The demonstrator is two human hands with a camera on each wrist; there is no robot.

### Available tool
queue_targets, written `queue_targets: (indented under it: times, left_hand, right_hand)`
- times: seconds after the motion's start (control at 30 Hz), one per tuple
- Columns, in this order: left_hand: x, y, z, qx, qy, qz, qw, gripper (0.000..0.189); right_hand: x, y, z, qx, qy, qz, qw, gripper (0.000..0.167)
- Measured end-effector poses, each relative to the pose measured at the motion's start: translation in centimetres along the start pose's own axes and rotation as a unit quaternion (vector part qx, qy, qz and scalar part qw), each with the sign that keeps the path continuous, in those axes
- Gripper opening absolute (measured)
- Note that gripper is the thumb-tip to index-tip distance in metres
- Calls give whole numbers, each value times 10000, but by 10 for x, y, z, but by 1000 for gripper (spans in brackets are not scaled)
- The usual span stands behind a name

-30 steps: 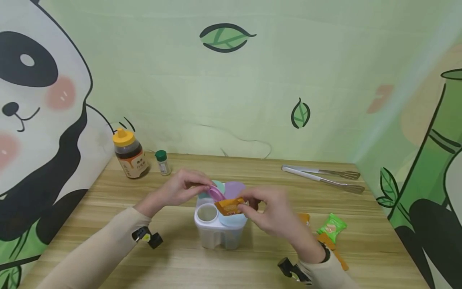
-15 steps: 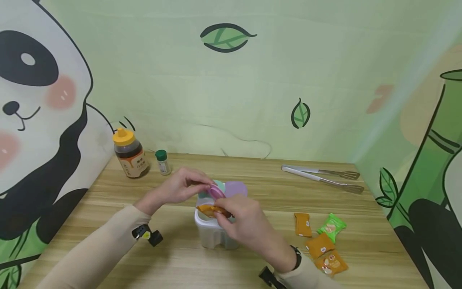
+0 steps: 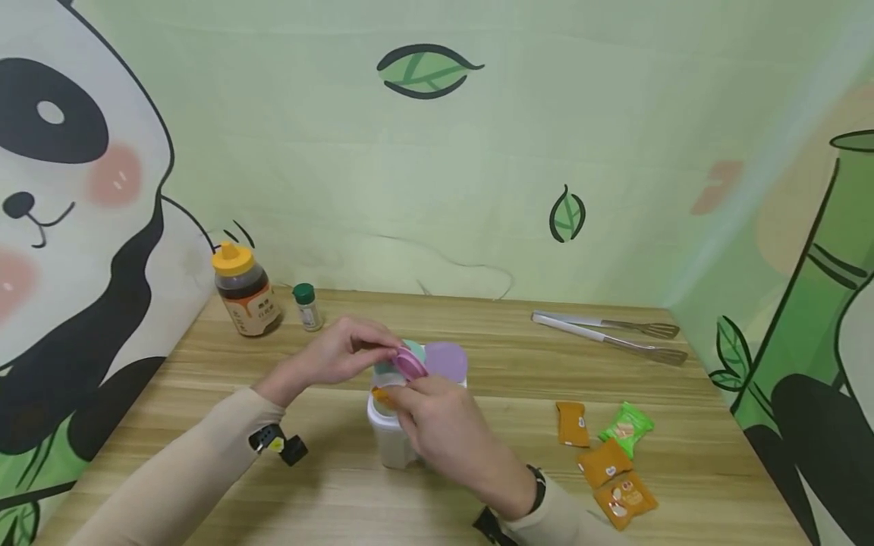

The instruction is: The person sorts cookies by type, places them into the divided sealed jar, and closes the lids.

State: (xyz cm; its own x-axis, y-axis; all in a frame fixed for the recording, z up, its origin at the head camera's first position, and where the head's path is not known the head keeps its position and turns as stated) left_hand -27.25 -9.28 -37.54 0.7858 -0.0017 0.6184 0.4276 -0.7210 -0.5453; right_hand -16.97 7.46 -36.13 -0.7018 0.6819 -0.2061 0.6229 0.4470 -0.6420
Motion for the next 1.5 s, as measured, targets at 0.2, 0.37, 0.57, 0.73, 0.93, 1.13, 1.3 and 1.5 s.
queue_targets:
  times: [0.2, 0.37, 0.57, 0.73, 0.93, 1.13, 1.3, 1.5]
  left_hand:
    - [3, 0, -1, -22, 15, -149, 9999, 18]
    - [3, -1, -1, -31, -74, -152, 9999, 18]
    - [3, -1, 0, -46, -122, -32, 9999, 18]
    - [2, 0, 0, -88, -109, -94, 9999, 18]
    - [4, 0, 0, -98, -63, -188, 9998, 19]
    - [3, -1, 2, -46, -70, -104, 9999, 18]
    - [4, -2, 2, 34, -116, -15, 9999, 17]
    - [6, -4, 4, -12, -184, 79, 9998, 17]
  right_hand:
    - [-5, -2, 6, -203, 348, -139, 9991, 10]
    - [-7, -1, 8, -629, 857, -264, 9940, 20]
    - [-9, 1, 9, -1124, 1253, -92, 9857, 36]
    - [-9, 2, 7, -1005, 1146, -141, 9882, 31]
    - [-10, -2, 5, -1137, 1090, -191, 9873, 23]
    - [-14, -4, 4, -1537, 1471, -67, 9771, 29]
    - [-22, -5, 8, -1471, 1996, -495, 9675, 23]
    - [-24, -5, 11, -1481, 2295, -701, 9594, 13]
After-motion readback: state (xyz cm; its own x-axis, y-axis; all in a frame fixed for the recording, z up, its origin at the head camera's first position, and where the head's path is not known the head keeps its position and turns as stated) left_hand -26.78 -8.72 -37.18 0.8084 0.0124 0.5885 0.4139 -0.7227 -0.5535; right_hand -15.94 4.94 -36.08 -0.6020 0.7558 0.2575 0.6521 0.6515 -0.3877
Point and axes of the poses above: each hand's wrist, its own y-axis away from the middle knuckle, its own z-axis out of the palm, x = y × z, the point moved 3 cm from there along -y, towards the middle knuckle, and after that the axes turned 11 degrees about z, right-handed, at the moved point
